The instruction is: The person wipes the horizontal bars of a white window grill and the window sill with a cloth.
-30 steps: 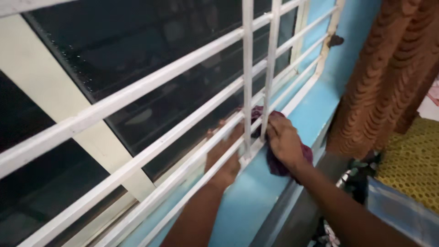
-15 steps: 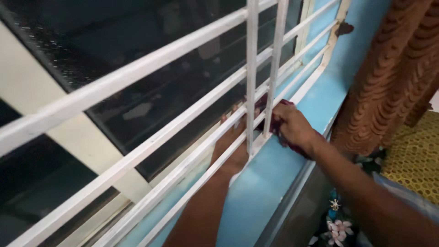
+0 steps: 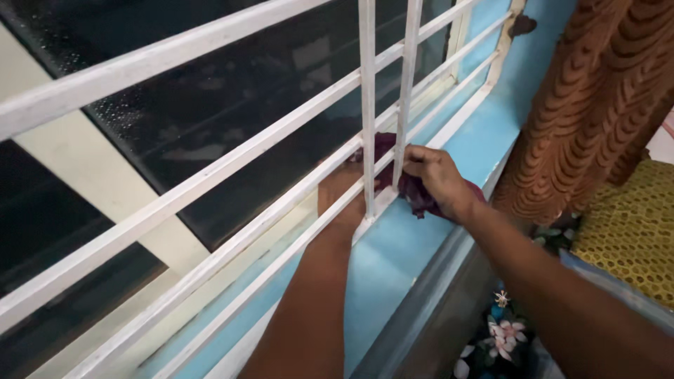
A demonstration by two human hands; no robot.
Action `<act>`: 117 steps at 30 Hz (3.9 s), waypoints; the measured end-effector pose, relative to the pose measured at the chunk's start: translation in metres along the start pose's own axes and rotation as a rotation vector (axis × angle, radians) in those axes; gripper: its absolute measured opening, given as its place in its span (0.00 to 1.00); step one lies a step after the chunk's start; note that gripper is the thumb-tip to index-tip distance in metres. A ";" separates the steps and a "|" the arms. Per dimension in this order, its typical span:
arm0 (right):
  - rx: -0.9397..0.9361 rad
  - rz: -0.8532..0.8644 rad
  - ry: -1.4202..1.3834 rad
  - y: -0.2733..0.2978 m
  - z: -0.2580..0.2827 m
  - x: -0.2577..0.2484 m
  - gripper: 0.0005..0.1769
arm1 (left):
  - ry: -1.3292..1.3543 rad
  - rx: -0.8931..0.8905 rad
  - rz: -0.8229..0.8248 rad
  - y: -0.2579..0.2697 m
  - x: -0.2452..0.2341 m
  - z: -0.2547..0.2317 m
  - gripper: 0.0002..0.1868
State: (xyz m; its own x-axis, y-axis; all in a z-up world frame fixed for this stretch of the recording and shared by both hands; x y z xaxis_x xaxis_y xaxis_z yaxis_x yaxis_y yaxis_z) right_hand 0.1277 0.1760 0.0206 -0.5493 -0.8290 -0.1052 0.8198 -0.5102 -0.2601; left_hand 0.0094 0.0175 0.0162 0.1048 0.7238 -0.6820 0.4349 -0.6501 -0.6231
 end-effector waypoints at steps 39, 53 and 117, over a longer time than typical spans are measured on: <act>-0.342 -0.191 0.811 0.182 0.075 0.153 0.31 | -0.166 -0.323 -0.101 0.213 -0.159 -0.069 0.24; -0.557 -0.192 0.480 0.179 0.089 0.230 0.45 | 0.098 -0.066 0.137 0.278 -0.245 -0.091 0.15; -0.585 -0.161 0.965 0.282 0.090 0.362 0.22 | -0.587 -0.607 -0.242 0.553 -0.456 -0.093 0.16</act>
State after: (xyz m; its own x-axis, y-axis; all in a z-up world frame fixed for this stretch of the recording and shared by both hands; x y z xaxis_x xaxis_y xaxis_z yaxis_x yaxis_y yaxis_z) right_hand 0.1742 -0.2888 -0.0041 -0.7439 -0.1127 -0.6588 0.6664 -0.2002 -0.7182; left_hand 0.2851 -0.6510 0.0184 -0.4561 0.4811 -0.7487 0.8039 -0.1381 -0.5785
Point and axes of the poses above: each hand's wrist, its own y-axis away from the middle knuckle, its own x-axis out of the palm, z = x × y, the point moved 1 cm from there along -y, towards the middle knuckle, and after that the axes turned 5 degrees about -x, right-handed, at the moved point
